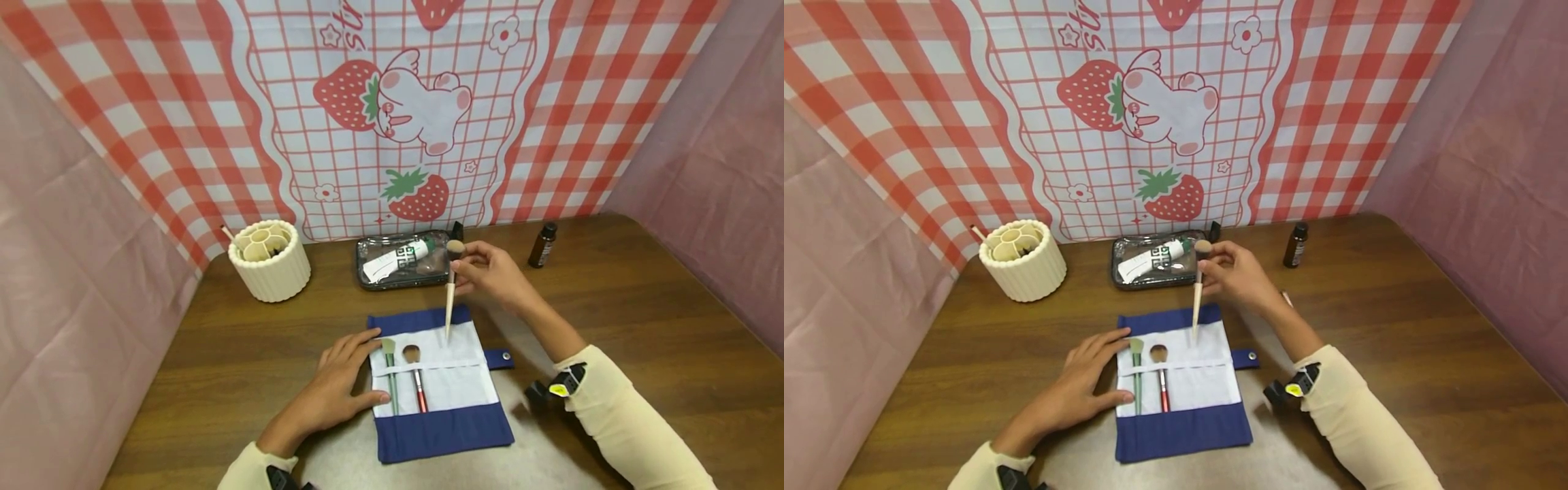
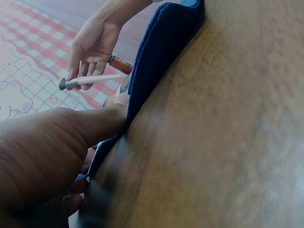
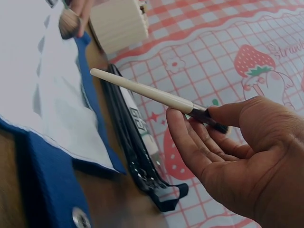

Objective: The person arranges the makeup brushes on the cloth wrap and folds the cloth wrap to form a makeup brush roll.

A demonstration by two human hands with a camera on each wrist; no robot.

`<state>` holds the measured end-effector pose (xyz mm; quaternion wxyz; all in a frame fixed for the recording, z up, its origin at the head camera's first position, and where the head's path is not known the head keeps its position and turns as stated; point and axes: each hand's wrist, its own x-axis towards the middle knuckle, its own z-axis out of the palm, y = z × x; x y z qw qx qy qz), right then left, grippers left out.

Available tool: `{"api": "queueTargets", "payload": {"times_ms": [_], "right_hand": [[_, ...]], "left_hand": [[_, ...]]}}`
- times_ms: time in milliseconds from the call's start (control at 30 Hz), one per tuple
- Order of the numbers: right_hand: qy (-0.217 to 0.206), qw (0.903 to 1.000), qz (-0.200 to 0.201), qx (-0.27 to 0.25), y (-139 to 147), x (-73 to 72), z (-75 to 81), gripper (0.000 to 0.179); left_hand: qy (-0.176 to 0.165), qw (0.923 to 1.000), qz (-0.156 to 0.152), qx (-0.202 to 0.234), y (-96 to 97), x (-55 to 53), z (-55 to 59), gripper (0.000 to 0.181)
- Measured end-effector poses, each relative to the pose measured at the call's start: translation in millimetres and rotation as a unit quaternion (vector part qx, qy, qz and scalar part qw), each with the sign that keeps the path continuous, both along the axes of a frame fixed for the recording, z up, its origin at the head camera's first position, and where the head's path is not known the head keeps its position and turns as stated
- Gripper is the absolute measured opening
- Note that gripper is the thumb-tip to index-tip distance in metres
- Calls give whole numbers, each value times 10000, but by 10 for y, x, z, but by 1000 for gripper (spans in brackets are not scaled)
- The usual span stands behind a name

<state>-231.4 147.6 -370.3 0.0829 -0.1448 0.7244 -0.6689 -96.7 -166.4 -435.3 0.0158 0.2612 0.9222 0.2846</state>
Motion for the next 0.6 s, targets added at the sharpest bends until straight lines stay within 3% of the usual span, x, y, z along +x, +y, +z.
{"api": "queueTargets", "payload": {"times_ms": [367,600], "right_hand": [[-452,9979,368,-287,-213,46,-134,34],[-530,9964,658,-104,-253,85,-188,37]], "left_hand": [[19,10000,-1,22,-1,2,11,87],[41,10000,8,-15,3,1,4,87]]}}
